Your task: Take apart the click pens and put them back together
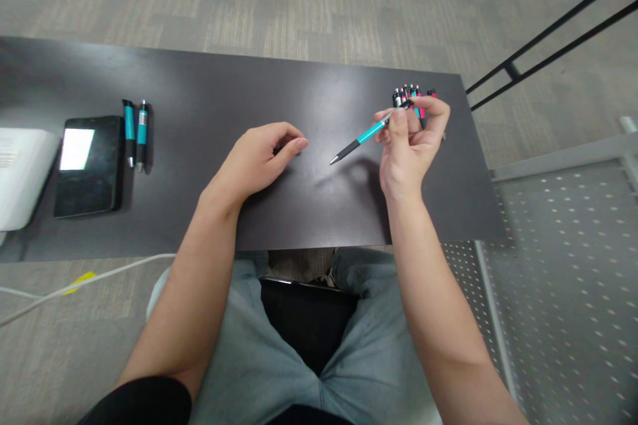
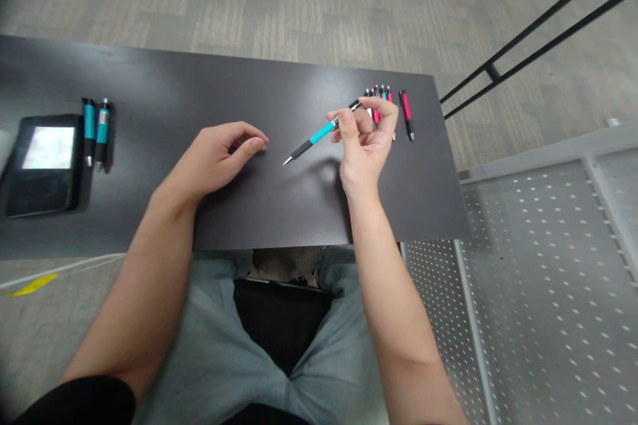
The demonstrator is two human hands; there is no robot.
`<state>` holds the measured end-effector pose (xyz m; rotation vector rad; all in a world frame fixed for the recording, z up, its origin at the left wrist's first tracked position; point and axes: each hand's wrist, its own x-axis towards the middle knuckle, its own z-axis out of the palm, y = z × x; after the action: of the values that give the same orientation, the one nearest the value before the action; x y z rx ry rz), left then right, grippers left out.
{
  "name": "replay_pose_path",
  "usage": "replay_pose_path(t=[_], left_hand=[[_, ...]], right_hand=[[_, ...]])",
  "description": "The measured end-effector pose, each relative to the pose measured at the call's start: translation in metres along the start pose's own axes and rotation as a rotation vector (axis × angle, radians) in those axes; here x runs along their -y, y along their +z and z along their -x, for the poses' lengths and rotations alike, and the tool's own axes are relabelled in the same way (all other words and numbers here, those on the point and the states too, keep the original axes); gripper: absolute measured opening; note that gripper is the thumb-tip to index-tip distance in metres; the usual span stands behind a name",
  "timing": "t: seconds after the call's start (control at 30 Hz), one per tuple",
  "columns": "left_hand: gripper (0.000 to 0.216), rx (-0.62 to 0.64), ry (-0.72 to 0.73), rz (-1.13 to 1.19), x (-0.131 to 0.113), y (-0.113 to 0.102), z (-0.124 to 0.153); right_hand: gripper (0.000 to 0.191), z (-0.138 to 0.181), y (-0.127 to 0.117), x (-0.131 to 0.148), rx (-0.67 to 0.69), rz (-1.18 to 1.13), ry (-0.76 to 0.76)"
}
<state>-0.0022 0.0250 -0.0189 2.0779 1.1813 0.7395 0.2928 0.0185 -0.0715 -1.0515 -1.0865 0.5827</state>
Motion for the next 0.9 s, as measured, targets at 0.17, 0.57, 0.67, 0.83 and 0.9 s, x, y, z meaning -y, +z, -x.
replay_pose_path(t=[0.17,0.57,0.67,0.83,0.9], left_hand=[[0.074,-0.003,-0.006,0.009,0.001,-0.001,0.000],[0.048,0.067,0.003,0.296,-0.038,0.024,0.001],[0.033,0.030,-0.039,0.304,-0.039,0.029,0.001],[0.033,-0.035,-0.084,0.327,-0.040,0.031,0.001],[0.033,-0.032,-0.078,0.323,-0.040,0.032,0.001]], right_hand=[[0.084,-0.006,0.000,-0.011,0.003,-0.001,-0.003],[0.084,0.005,0.009,0.015,0.014,0.016,0.174],[0.084,0.006,0.009,0.020,0.124,-0.060,0.255],[0.058,0.016,0.012,0.032,0.420,-0.027,0.325],[0.053,0.015,0.009,0.038,0.458,-0.019,0.316]])
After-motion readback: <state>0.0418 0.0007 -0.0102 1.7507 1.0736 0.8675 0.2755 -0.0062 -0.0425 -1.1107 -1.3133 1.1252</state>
